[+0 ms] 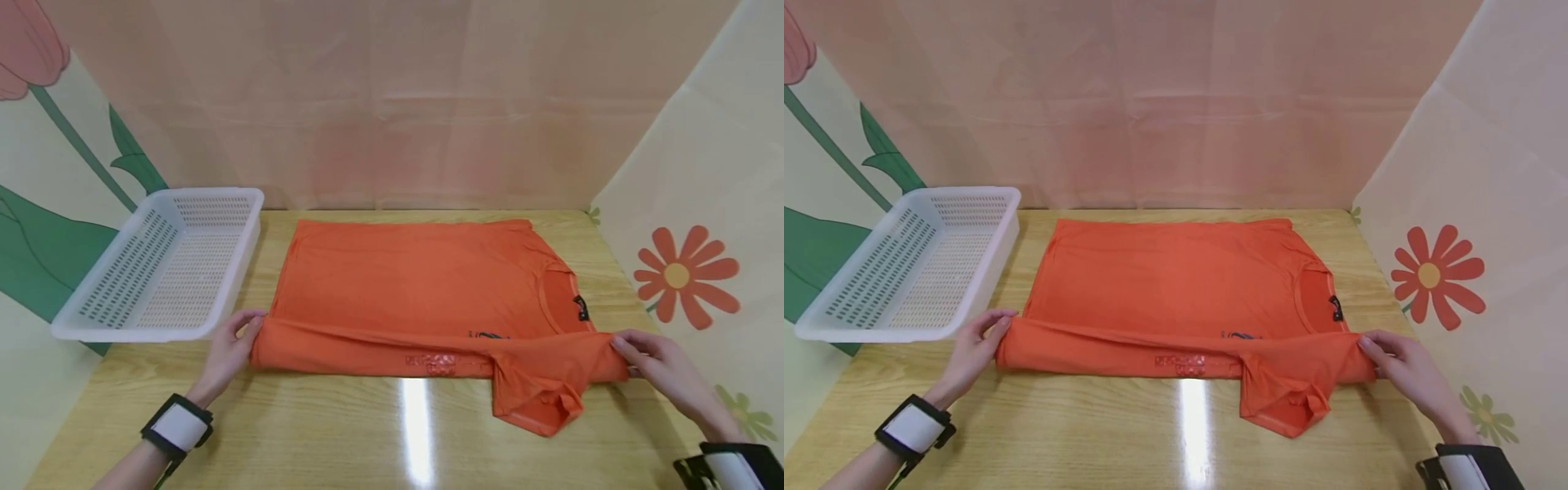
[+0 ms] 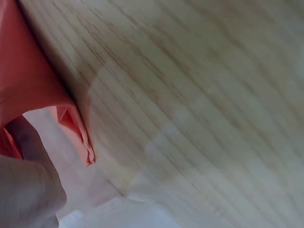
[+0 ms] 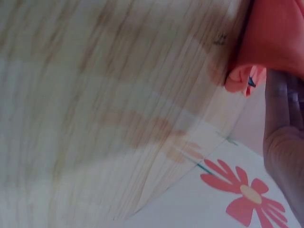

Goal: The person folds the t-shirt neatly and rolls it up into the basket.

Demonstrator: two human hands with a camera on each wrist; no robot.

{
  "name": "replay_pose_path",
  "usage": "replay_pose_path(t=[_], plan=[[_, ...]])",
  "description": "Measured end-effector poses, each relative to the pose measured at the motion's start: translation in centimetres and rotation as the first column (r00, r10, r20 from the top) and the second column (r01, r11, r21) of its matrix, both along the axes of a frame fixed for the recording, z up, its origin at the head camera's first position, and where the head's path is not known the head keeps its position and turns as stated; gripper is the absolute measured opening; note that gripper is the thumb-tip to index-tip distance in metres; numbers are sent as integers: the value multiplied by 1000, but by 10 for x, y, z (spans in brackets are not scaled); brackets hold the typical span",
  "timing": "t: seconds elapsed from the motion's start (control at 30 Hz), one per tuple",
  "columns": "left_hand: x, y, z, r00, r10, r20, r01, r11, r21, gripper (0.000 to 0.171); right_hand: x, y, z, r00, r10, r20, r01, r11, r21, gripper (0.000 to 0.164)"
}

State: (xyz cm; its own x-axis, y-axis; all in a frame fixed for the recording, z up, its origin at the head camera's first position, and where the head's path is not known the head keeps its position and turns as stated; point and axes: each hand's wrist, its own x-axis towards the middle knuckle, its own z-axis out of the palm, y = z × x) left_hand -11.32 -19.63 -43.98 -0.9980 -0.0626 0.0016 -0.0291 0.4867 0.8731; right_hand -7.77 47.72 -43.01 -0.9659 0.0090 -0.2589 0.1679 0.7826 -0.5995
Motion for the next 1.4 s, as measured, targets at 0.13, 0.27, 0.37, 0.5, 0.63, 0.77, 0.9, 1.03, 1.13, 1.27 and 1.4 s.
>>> replay_pose_path(t=[0.13,0.27,0.37,0.5,0.63,0.77,0.9,1.03,1.13,1.27,1.4], plan=[[-8,4,-8,991,39,-126,-48,996,-71,24,-3,-6,-2,999,-33,-23,33,999,-2,51],[-16,10,-14,977,111,-183,-129,988,-89,21,-6,-9,-6,996,-72,-58,72,997,2,53],[-23,14,-16,973,135,-188,-157,982,-108,20,-8,-10,-10,992,-87,-96,90,995,33,53],[-29,18,-17,971,110,-213,-144,978,-151,18,-10,-11,-15,986,-84,-147,100,989,107,50],[-34,22,-17,968,81,-238,-130,971,-201,16,-11,-12,-19,983,-67,-172,91,986,136,46],[-35,23,-16,972,54,-230,-108,967,-232,14,-12,-14,-20,982,-50,-184,75,988,135,44],[-35,21,-16,985,1,-174,-46,967,-252,14,-11,-16,-21,981,-38,-192,65,989,136,43],[-34,18,-17,985,-40,-170,-10,960,-281,13,-12,-16,-22,981,-33,-190,60,989,138,44],[-35,16,-18,981,-34,-192,-24,956,-291,13,-13,-16,-23,981,-22,-191,52,986,157,43],[-38,15,-20,985,-4,-173,-50,950,-307,19,-15,-17,-24,983,-18,-183,52,982,183,43],[-40,15,-20,992,18,-124,-58,942,-330,28,-18,-19,-25,989,-36,-146,63,980,189,45]])
